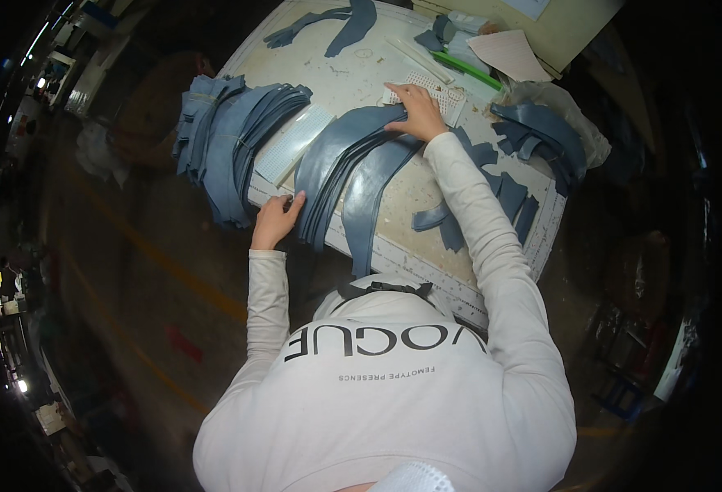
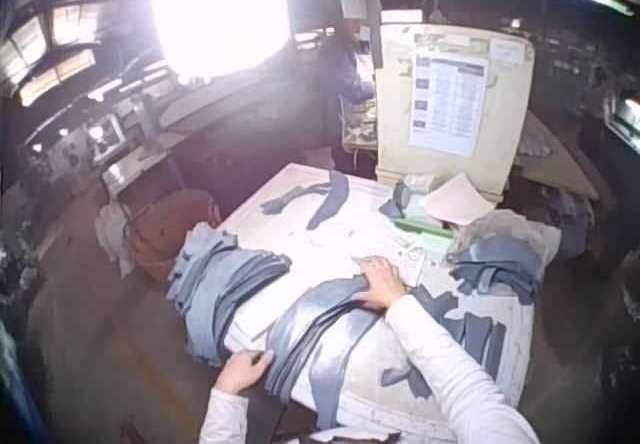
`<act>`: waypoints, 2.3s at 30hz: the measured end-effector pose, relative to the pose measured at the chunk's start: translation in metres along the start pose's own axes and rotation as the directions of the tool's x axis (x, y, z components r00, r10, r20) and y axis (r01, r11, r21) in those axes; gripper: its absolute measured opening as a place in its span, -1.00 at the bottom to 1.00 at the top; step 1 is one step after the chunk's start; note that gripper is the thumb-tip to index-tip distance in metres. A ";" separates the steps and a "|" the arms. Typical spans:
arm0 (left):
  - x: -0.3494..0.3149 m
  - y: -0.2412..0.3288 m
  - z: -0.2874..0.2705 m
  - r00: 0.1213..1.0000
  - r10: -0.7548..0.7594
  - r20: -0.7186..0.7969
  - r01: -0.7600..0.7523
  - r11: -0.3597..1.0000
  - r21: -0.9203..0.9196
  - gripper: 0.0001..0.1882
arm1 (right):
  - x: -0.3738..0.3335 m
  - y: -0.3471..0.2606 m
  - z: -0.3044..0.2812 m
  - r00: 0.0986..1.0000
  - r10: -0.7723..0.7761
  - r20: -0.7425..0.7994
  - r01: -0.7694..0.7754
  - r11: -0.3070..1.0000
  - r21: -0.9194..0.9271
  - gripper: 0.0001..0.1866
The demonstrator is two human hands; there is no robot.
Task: The person repeatedly picks up small adhesive strips from a sheet and presses them onto the edges of curved gray fabric pieces. The person handles the fabric pieces one at a time, aligns the strips, and places the treated pieces into a growing stack on the table.
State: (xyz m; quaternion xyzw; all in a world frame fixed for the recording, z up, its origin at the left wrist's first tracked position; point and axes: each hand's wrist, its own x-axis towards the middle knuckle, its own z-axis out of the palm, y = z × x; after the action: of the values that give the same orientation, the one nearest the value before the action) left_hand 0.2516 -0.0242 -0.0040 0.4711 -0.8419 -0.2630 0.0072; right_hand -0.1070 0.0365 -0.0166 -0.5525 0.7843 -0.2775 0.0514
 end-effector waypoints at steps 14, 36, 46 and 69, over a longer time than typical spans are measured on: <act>-0.046 0.044 0.020 0.857 0.190 -0.479 -0.161 0.982 0.102 -0.52 | 0.043 -0.035 0.011 0.820 -0.021 0.573 0.186 0.955 -0.230 -0.23; -0.084 0.028 0.103 0.970 -0.005 0.244 0.167 0.743 -0.648 -0.65 | -0.035 0.001 0.021 0.844 -0.006 0.537 0.124 0.975 -0.185 -0.31; -0.078 0.091 0.049 0.914 0.326 -0.243 -0.387 0.881 -0.274 -0.83 | -0.076 0.094 -0.070 0.984 0.175 -0.027 -0.174 0.984 0.043 -0.86; 0.026 0.222 0.166 0.801 0.560 -0.209 -0.566 0.597 -0.569 -0.45 | -0.104 0.075 -0.148 0.975 -0.041 0.217 -0.056 0.905 0.421 -0.81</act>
State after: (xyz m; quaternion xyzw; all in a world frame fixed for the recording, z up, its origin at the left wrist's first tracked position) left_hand 0.0187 0.1208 -0.0529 0.1544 -0.8165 -0.5002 0.2435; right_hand -0.1877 0.2037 0.0476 -0.5523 0.6967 -0.3782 0.2579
